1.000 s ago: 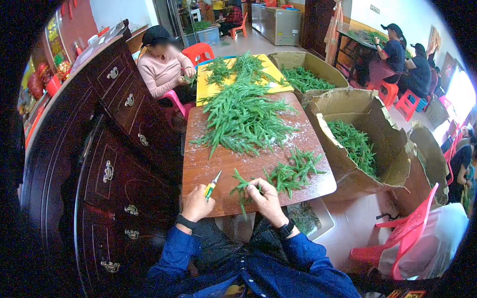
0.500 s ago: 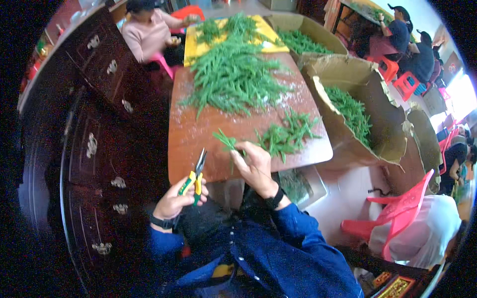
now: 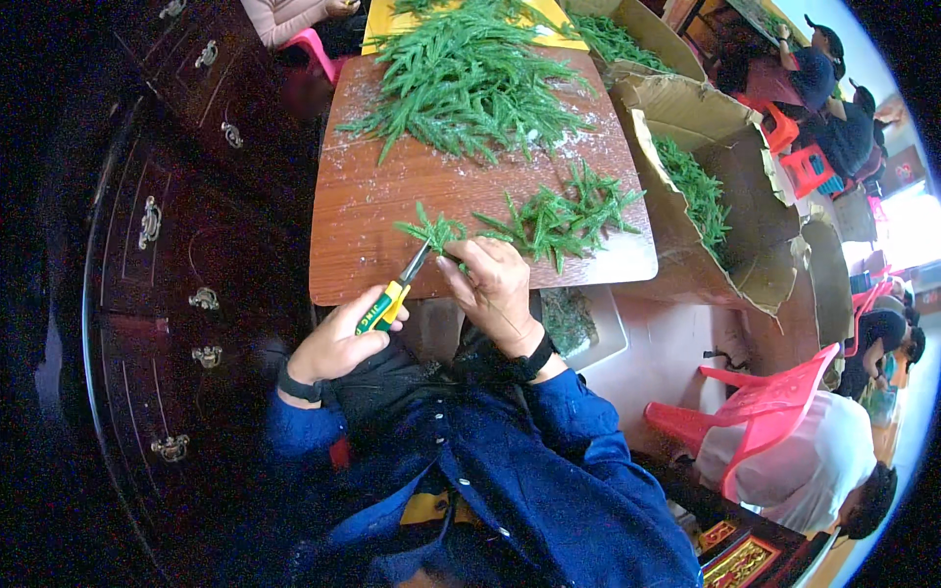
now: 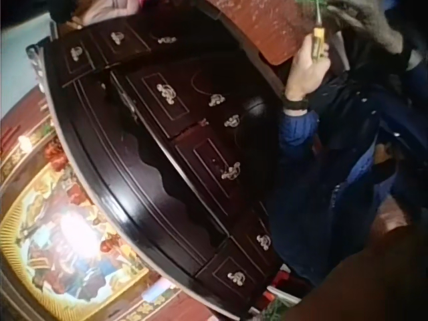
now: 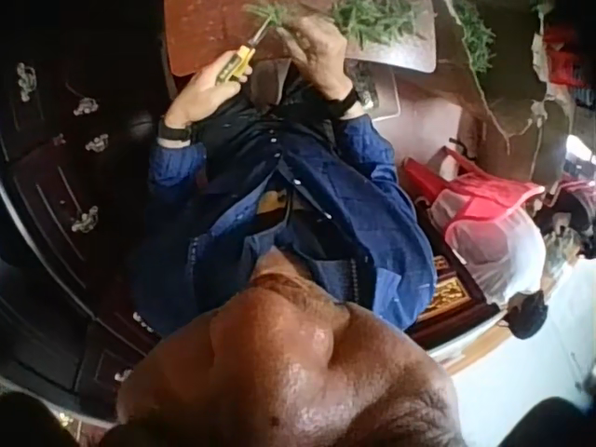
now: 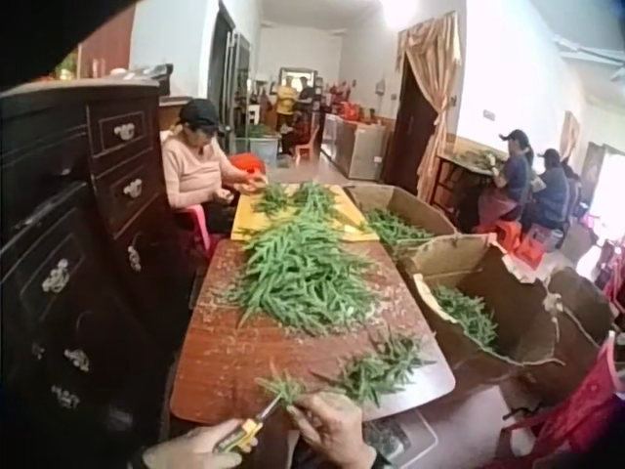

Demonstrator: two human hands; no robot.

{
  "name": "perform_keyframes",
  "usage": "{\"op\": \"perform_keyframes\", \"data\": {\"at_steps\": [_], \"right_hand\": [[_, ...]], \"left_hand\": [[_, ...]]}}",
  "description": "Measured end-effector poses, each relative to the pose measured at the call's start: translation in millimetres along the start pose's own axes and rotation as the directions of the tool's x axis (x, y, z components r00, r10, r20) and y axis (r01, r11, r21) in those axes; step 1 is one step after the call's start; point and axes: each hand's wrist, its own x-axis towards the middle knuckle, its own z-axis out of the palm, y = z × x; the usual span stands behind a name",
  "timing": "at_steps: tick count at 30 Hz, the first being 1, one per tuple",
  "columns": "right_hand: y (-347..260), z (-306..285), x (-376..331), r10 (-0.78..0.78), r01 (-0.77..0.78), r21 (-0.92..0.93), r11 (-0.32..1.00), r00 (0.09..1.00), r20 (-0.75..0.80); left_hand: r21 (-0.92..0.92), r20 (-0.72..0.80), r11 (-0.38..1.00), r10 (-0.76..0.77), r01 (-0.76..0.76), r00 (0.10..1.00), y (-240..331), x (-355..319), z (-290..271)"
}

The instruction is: Trimming and sorting green leafy branches into boxes and containers.

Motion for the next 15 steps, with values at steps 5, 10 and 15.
{"op": "perform_keyframes", "data": {"at_steps": [5, 10, 15], "right_hand": [[-2, 1, 0, -0.074, 0.075, -0.020, 0.997, 0.996, 0.039], [3, 7, -4, -0.105, 0.106, -0.032, 0.994, 0.993, 0.055], [5, 7, -4, -0.070, 0.068, 0.041, 0.997, 0.996, 0.052]], "left_hand": [[0.166, -0.069, 0.979, 0.133, -0.121, 0.989, -4, 7, 5], [0.170, -0.069, 0.984, 0.056, -0.044, 0.996, -6, 16, 3], [0.203, -0.137, 0.978, 0.074, -0.045, 0.988, -11, 19, 11]]}}
